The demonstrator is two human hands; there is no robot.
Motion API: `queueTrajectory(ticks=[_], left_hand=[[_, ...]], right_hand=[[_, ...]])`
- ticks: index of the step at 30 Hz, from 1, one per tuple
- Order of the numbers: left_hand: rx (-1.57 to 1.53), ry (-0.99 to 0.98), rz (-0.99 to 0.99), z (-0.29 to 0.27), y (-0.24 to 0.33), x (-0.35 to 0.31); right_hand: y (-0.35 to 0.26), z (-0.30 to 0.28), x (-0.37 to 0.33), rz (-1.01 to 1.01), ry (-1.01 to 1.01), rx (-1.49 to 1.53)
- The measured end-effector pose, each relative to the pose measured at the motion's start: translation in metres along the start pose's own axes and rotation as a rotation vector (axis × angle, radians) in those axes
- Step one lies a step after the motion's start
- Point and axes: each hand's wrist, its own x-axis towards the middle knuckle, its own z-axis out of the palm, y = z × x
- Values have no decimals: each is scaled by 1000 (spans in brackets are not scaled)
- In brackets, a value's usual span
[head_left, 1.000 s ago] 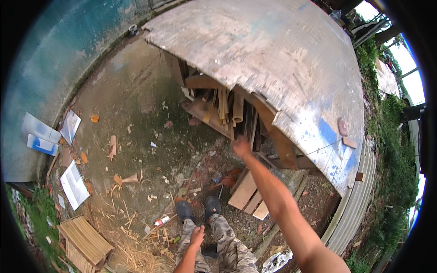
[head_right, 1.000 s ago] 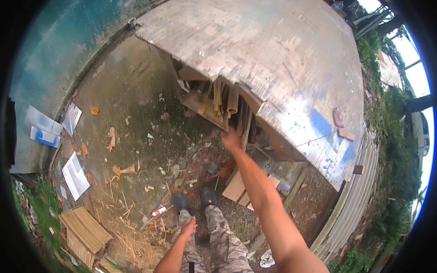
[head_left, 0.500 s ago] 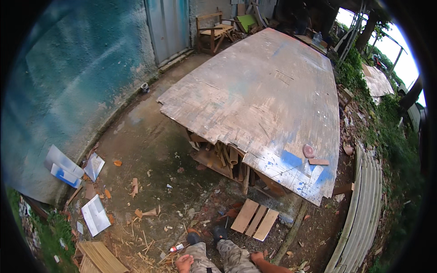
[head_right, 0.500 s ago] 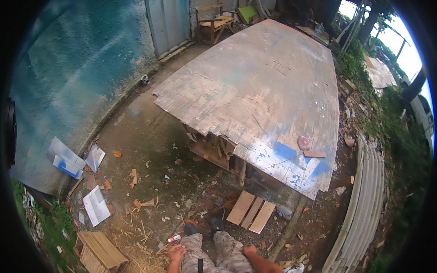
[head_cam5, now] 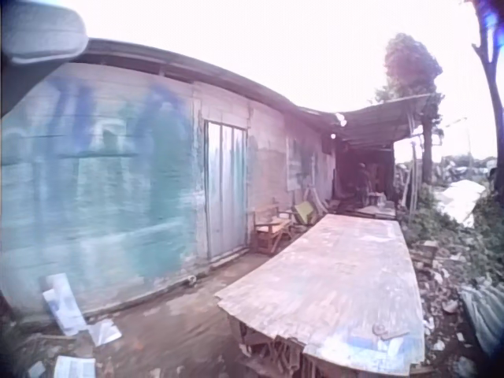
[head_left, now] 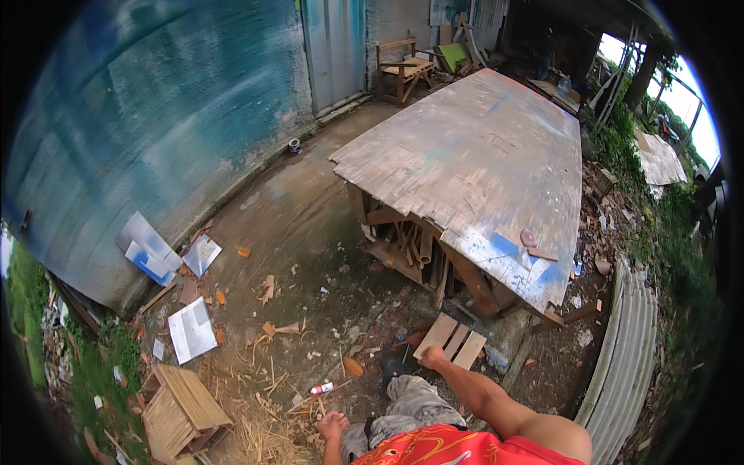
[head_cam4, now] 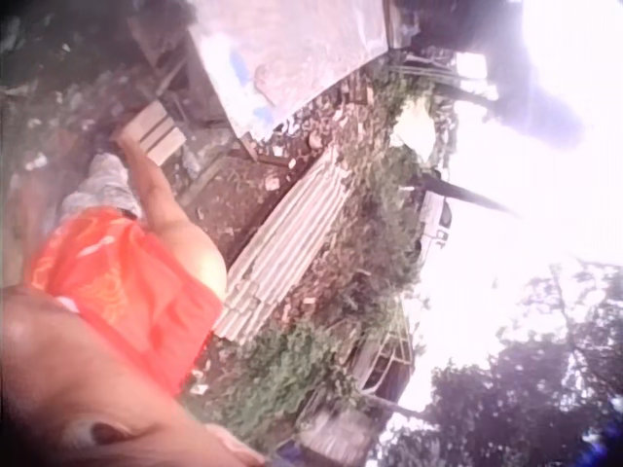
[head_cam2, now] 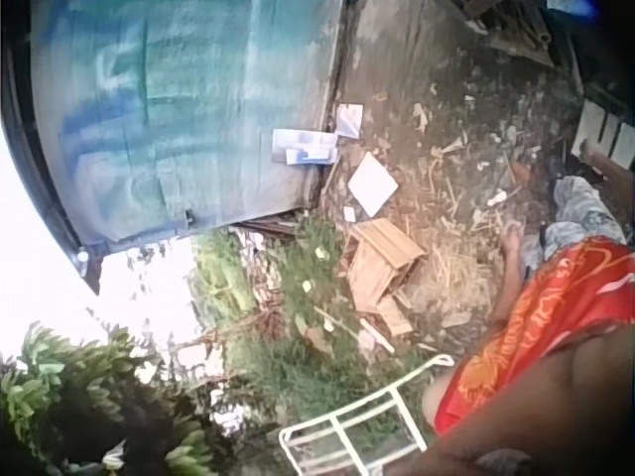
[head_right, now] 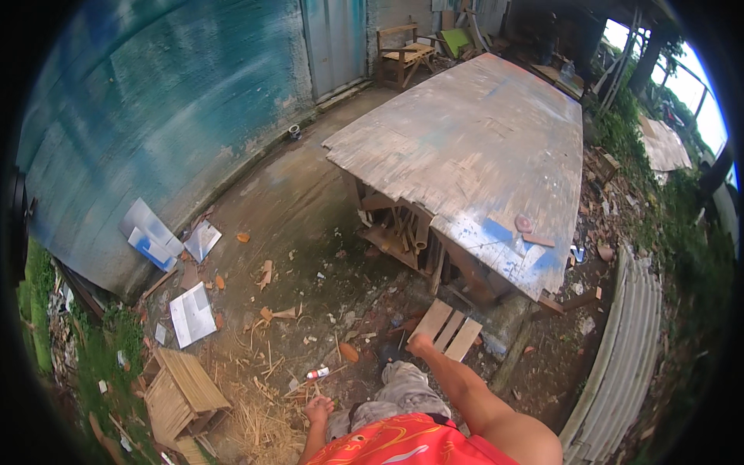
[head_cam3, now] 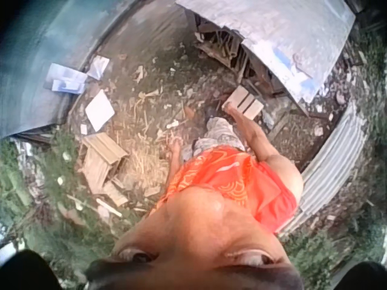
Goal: The person gathers and stacks various wooden planks and frames in an outdoor cluttered area. They repeatedly pick up pieces from the ground and place them into a pile under a makeshift shelter.
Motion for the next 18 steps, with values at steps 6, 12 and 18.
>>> queueTrajectory(ticks=[6, 12, 18], left_hand=[[-141, 170, -4, -123, -49, -26], [-329, 329, -164, -267, -107, -42], [-340, 324, -249, -347, -132, -75]], right_hand=[[-178, 2, -42, -5, -74, 254], [-328, 67, -106, -243, 97, 423], [-410, 88, -158, -134, -122, 727]])
